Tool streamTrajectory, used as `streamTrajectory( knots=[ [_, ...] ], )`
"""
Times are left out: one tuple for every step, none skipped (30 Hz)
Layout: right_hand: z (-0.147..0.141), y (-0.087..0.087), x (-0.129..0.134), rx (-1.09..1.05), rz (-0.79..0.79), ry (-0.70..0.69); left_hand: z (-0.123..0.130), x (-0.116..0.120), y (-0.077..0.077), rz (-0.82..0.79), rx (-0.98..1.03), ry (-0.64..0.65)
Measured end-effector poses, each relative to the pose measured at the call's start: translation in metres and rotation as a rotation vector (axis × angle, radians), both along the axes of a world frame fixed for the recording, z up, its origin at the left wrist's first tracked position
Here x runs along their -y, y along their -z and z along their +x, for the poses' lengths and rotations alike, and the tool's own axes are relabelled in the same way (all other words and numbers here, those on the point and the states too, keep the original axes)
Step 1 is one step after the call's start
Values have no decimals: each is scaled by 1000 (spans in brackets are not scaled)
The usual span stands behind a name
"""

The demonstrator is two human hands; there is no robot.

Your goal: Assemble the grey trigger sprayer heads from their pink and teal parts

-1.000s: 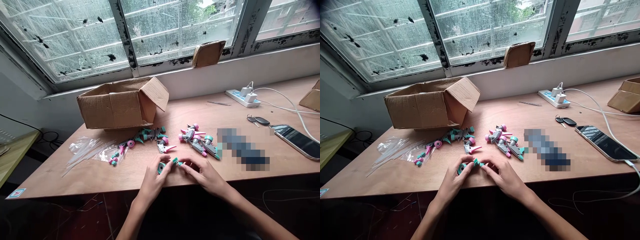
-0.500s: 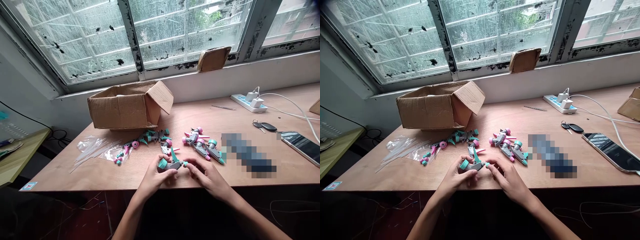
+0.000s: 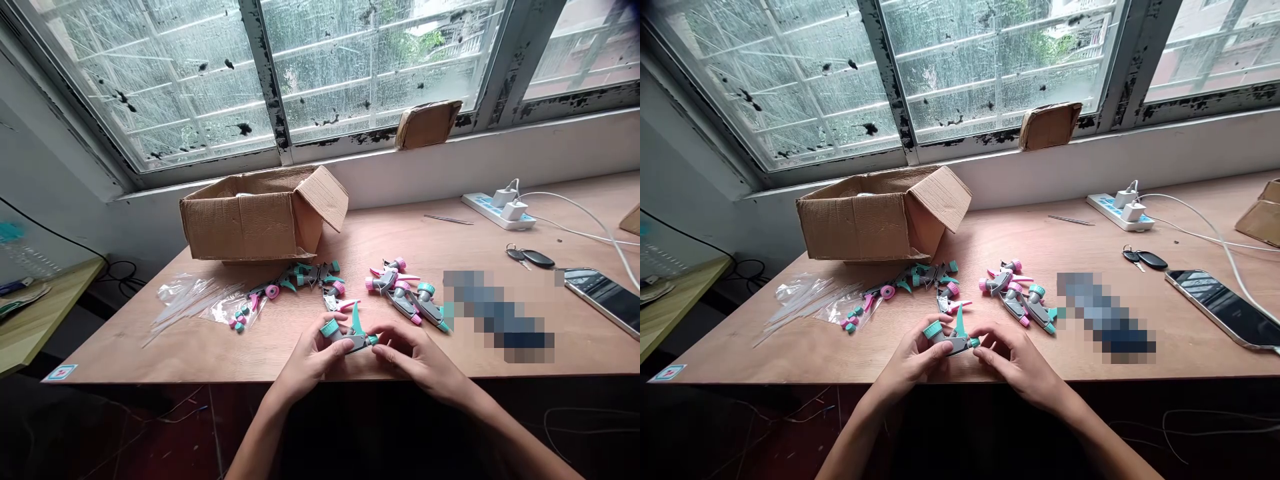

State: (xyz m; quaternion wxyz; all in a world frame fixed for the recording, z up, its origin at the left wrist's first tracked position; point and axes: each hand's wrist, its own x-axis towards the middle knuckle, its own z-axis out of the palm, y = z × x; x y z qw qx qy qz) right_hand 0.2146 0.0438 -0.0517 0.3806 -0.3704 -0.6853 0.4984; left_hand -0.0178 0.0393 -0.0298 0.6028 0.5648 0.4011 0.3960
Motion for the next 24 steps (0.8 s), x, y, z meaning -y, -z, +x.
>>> streamTrajectory(
  knots=[
    [0,1,0,13,24,8,-1,0,1,5,0,5],
    [0,1,0,24,41,15,-1,0,2,9,0,9],
    [0,2,0,33,51,18,-1,0,3,11,2,14],
    [0,3,0,38,55,18,-2,0,3,11,1,20],
    [-1,4,1,37,52,11,-2,0,3,13,-2,23],
    [-1,5,1,33,40,-1,-2,0,2,16,-7,23],
    [-2,5,1,24,22,-15,-2,0,2,18,-12,22],
    [-3,5,1,12,1,-29,-2,0,1,20,-16,20],
    [-3,5,1,3,-16,-37,-2,0,1,23,-18,19],
    [-4,5,2,-2,-26,-39,-2,0,0,28,-17,21],
    [-4,5,2,1,-27,-35,-3,0,0,34,-13,26],
    [-5,5,3,6,-20,-30,-3,0,0,39,-6,34],
    [-5,4,3,12,-10,-27,-3,0,0,44,3,39],
    [-5,3,4,20,3,-26,-3,0,0,48,13,43],
    [-6,2,4,31,20,-24,-4,0,-1,48,25,45],
    [-6,1,5,46,43,-21,-4,1,-1,42,34,47],
    [-6,0,5,64,72,-16,-4,2,-2,32,38,49],
    [-6,0,6,85,100,-10,-4,2,-2,20,39,53],
    [-5,-1,6,105,121,-8,-5,3,-3,7,36,57],
    [-5,-1,6,119,130,-10,-5,4,-4,-4,33,62],
    [-4,0,5,122,127,-17,-5,5,-4,-10,34,66],
    [-4,1,5,108,112,-26,-5,5,-5,-11,43,68],
    [-3,3,4,80,90,-34,-5,5,-5,-10,58,70],
    [-3,5,3,39,65,-39,-5,4,-4,-10,76,70]
  ],
)
